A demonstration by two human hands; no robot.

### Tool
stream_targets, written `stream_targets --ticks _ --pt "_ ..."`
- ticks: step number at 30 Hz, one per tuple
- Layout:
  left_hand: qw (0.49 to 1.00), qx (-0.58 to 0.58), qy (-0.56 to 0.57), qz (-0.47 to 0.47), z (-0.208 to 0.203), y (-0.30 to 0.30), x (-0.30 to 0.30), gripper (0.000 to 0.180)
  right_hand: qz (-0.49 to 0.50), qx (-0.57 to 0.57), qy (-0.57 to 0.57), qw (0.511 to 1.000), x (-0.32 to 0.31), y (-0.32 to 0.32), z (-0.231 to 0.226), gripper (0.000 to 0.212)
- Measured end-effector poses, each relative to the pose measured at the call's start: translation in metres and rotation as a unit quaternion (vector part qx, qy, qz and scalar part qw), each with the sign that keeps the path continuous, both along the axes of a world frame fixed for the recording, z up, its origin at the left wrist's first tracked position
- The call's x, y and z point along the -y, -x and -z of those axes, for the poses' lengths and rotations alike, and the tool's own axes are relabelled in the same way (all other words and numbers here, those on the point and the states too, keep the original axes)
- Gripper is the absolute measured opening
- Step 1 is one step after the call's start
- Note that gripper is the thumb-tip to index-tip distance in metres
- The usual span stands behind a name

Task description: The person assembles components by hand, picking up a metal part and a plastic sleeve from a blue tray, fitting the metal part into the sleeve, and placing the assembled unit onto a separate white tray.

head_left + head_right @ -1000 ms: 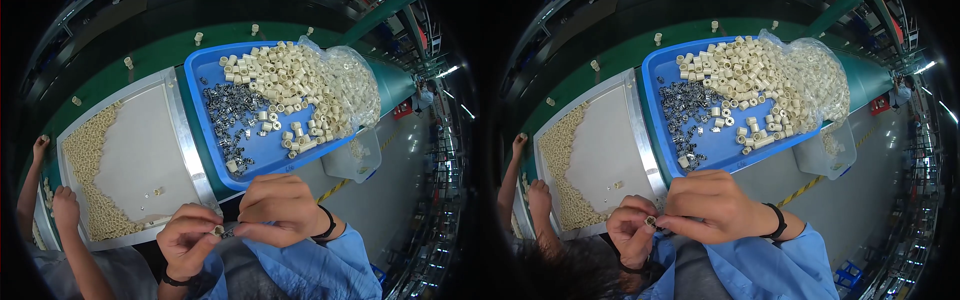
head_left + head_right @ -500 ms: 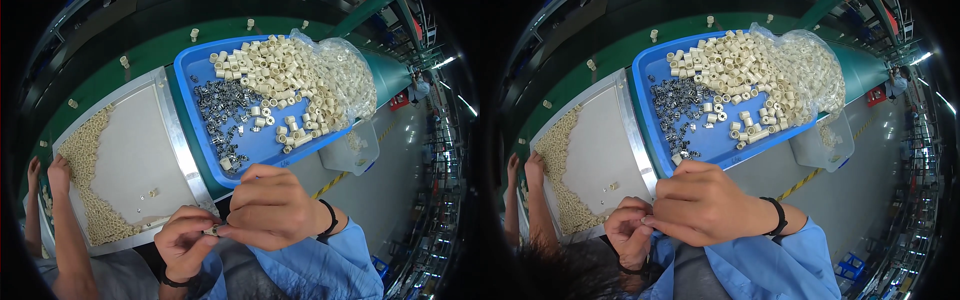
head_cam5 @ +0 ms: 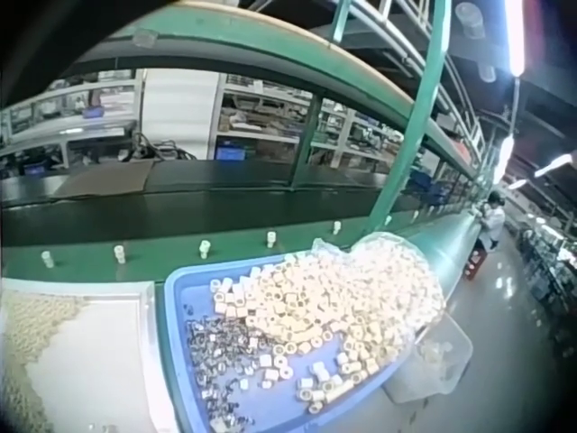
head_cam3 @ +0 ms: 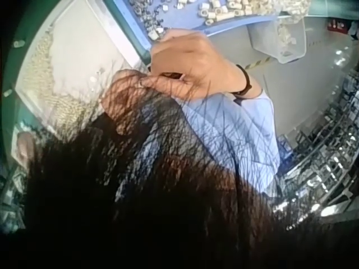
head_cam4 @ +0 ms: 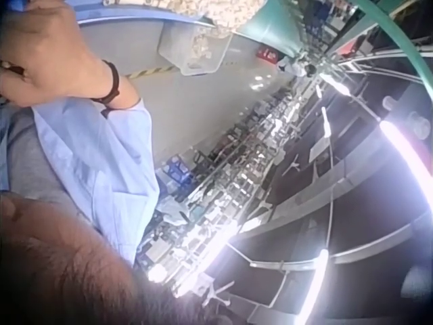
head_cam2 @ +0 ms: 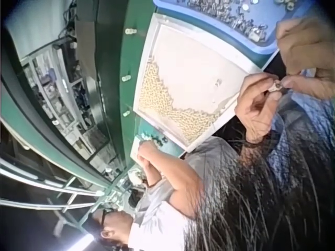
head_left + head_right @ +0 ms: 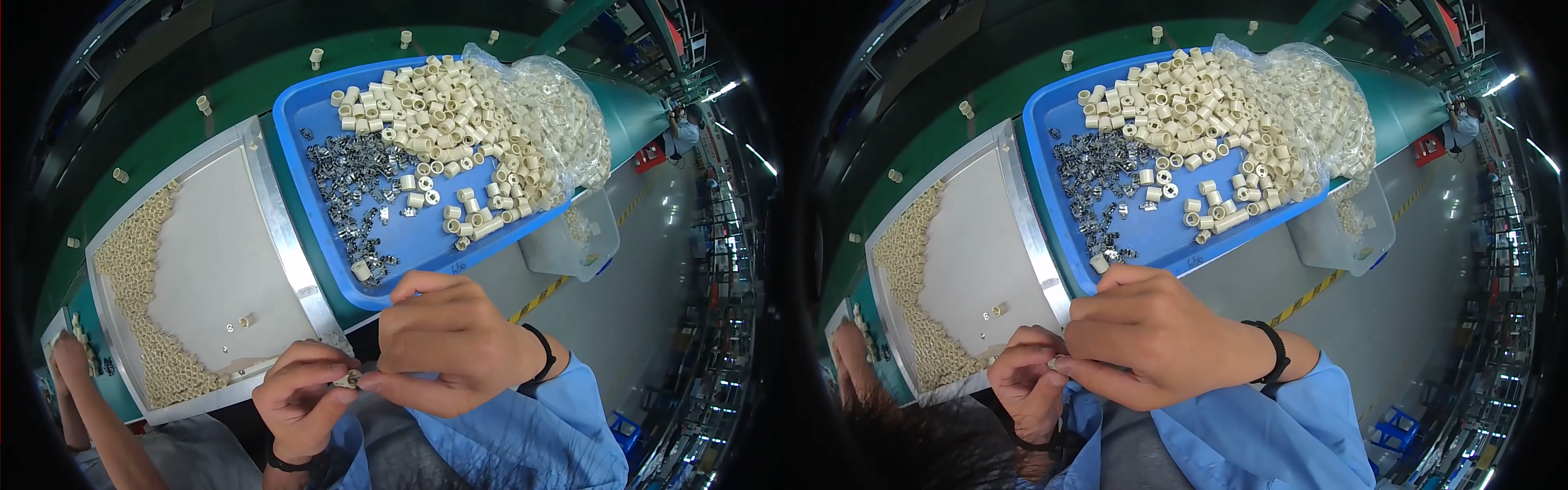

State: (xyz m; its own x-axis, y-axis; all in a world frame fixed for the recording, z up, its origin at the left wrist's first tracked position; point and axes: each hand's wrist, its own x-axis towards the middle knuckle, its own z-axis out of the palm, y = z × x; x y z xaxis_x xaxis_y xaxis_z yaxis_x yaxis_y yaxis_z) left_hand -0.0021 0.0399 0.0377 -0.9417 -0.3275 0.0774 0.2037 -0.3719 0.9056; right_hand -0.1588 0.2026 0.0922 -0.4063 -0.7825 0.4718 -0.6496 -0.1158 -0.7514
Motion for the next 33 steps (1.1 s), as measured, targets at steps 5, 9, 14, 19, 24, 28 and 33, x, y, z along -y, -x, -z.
stream_targets --ticks 5,9,14,19,24,28,33 --pt "1.0 0.004 0.014 -0.006 -0.001 0.001 -0.001 0.027 0.01 0.003 -0.003 1.0 -0.001 -0.001 -0.001 0.015" --pt "1.0 0.003 0.025 -0.008 -0.002 0.002 -0.001 0.026 0.003 0.002 -0.011 1.0 -0.002 -0.001 0.0 0.016" --pt "0.999 0.011 0.033 -0.009 -0.001 0.003 -0.002 0.026 0.009 -0.01 -0.014 1.0 -0.003 -0.002 0.001 0.016" --pt "0.999 0.031 0.01 -0.003 -0.002 0.0 -0.001 0.027 0.012 -0.004 -0.013 1.0 -0.001 -0.005 0.002 0.016" --pt "0.999 0.028 0.019 0.015 0.005 0.001 0.0 0.029 0.024 -0.045 -0.019 0.999 0.001 -0.008 0.011 0.015" --pt "0.998 0.004 -0.063 0.013 0.027 0.001 -0.002 0.03 0.082 -0.206 0.011 0.975 0.006 -0.015 0.029 0.014" --pt "0.979 -0.009 -0.203 0.02 0.046 0.003 0.001 0.03 0.178 -0.188 -0.139 0.956 -0.025 0.031 0.04 0.014"
